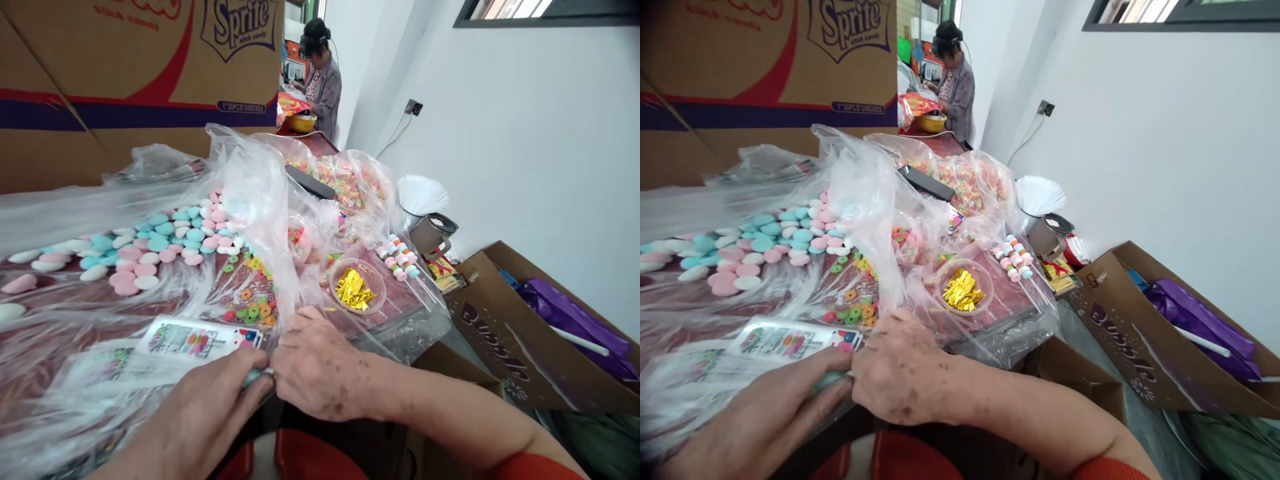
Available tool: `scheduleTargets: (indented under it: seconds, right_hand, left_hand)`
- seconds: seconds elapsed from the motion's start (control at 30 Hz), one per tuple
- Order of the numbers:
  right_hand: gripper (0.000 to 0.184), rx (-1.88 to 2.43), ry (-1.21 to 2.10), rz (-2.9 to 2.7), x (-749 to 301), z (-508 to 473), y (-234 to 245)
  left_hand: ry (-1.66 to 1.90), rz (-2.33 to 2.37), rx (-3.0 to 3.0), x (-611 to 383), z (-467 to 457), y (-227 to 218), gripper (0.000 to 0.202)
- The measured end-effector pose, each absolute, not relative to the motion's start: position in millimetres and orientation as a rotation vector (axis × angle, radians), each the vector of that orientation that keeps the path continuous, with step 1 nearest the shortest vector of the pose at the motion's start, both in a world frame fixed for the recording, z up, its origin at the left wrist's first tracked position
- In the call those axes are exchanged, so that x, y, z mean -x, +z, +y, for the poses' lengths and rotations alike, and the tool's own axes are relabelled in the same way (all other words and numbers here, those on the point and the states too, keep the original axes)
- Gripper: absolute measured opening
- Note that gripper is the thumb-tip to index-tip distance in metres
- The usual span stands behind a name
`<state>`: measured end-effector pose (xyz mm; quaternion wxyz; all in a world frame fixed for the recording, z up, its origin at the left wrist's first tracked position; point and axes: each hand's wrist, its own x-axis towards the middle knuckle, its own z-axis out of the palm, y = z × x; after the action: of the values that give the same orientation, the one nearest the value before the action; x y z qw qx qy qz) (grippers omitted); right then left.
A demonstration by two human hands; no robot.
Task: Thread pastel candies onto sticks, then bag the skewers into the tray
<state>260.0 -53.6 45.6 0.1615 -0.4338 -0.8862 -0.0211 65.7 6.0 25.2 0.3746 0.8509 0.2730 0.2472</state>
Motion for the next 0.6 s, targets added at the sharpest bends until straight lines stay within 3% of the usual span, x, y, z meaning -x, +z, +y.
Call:
scheduleTargets:
  seconds: [0.1, 0.2, 0.4, 0.6]
  right_hand:
    - [0.025, 1.333, 0.202, -2.551, -268.7, -55.6, 59.3]
    - [0.027, 1.404, 0.256, -2.442, -296.6, -54.9, 72.8]
    - [0.024, 2.378, -0.003, -2.399, -366.5, -41.8, 69.6]
    - [0.028, 2.568, -0.029, -2.451, -370.8, -29.6, 49.4]
  left_hand:
    - [0.845, 0.407, -2.575, -67.9, 4.8, 24.0, 0.017]
    - [0.843, 0.476, -2.575, -65.1, 9.3, 29.7, 0.015]
    - [0.718, 0.935, -2.016, -58.1, 14.4, 43.8, 0.025]
    - [0.632, 1.144, -1.309, -61.1, 10.8, 50.1, 0.034]
